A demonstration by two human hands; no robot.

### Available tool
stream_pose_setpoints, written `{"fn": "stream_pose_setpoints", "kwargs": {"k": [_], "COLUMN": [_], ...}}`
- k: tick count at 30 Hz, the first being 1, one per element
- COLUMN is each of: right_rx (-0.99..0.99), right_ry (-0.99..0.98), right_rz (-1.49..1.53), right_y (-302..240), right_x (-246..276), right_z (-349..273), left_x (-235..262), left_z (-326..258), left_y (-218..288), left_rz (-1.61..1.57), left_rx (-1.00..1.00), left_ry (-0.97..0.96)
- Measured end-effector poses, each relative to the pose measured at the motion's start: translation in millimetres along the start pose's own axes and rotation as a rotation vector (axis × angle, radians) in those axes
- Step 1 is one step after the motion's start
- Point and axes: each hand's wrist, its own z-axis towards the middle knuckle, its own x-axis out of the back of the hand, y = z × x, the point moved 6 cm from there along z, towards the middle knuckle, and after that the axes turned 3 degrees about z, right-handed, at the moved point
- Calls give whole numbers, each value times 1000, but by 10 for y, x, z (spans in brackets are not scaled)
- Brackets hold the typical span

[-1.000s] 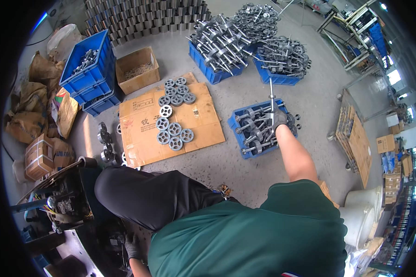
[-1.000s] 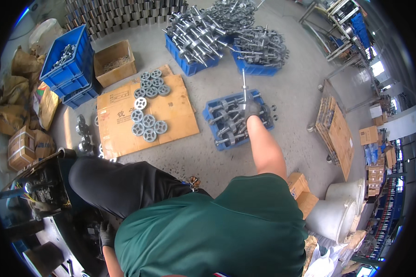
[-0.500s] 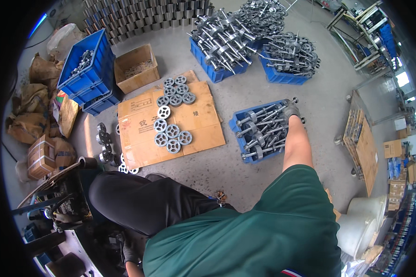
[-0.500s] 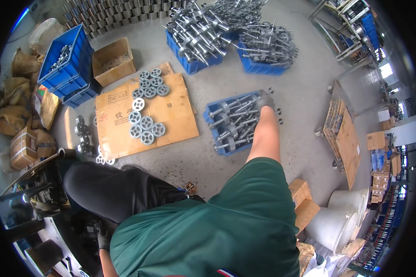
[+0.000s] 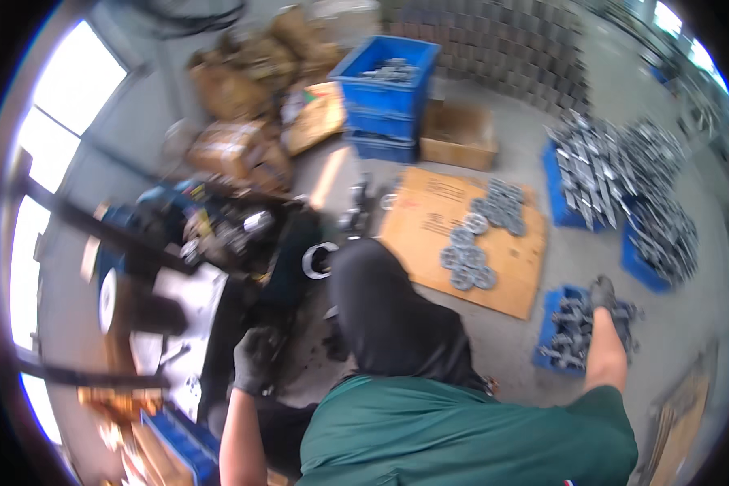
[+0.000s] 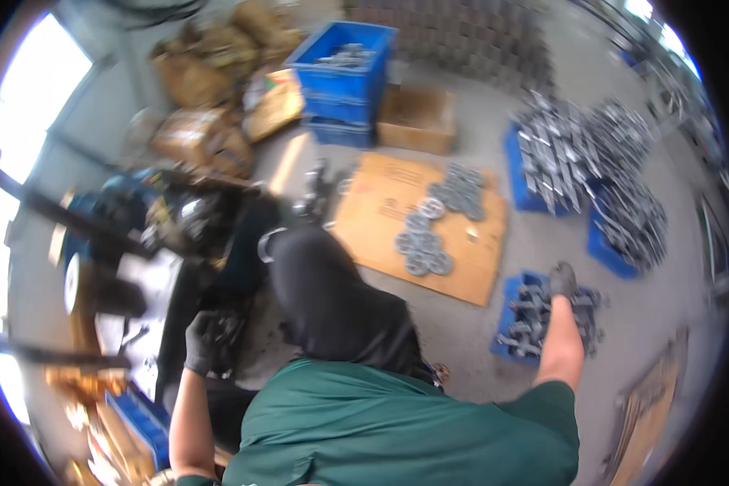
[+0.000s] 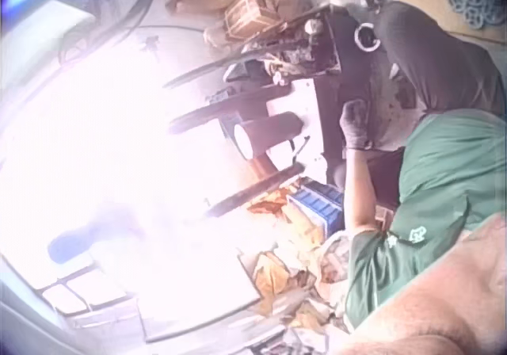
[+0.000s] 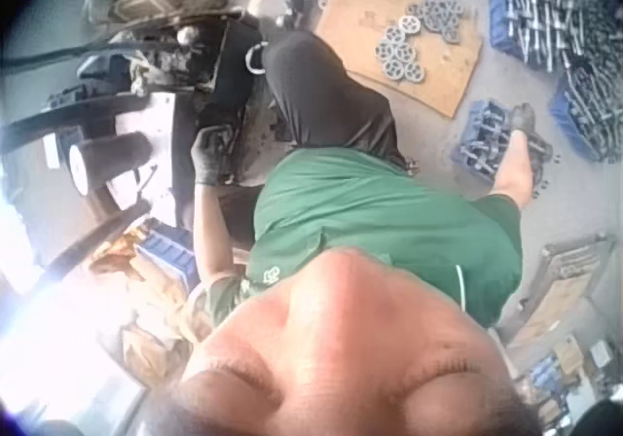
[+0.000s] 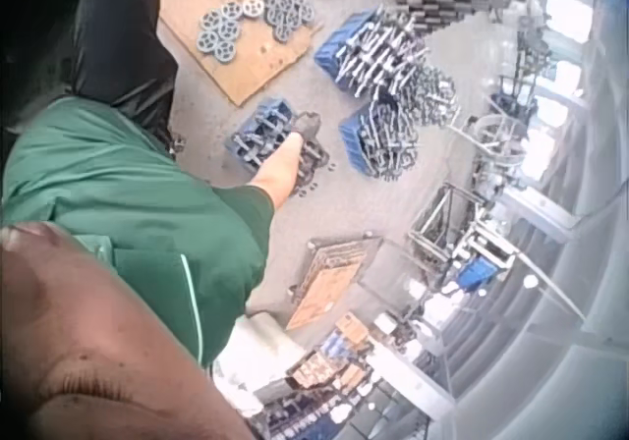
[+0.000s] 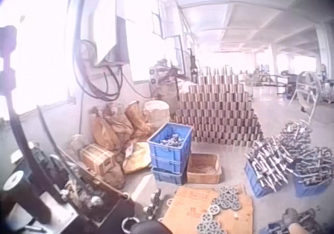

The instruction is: Using a hydraulic or manual press machine to assemble or shape metal components.

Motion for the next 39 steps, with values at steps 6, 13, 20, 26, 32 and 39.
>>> {"fn": "stream_pose_setpoints", "kwargs": {"k": [6,13,20,26,32,39], "right_rx": [489,1270,1915,1871,1300,1038], "right_ry": [-216,-719,-1000,-1348,-1495,-1315], "right_rz": [467,346,-125,-648,-509,-726], "right_y": [-2861,-6875,-8557,-8078,-8055,-8159], "right_x": [-1203,-1360,-1247,-1633,-1659,-1951], "right_z": [356,-1558,-4013,-5069,-5076,-4464], "left_x": [1663,1606,-633,-2588,-3429,-3609], "left_z": [-981,-3486,-6330,-7878,-8245,-8283], "left_y": [407,-859,-1551,-896,-228,-195], "left_rz": [341,323,310,11,-185,-181], "left_rx": [85,559,1301,2162,2583,2611], "left_ry": [312,546,711,784,671,590]}}
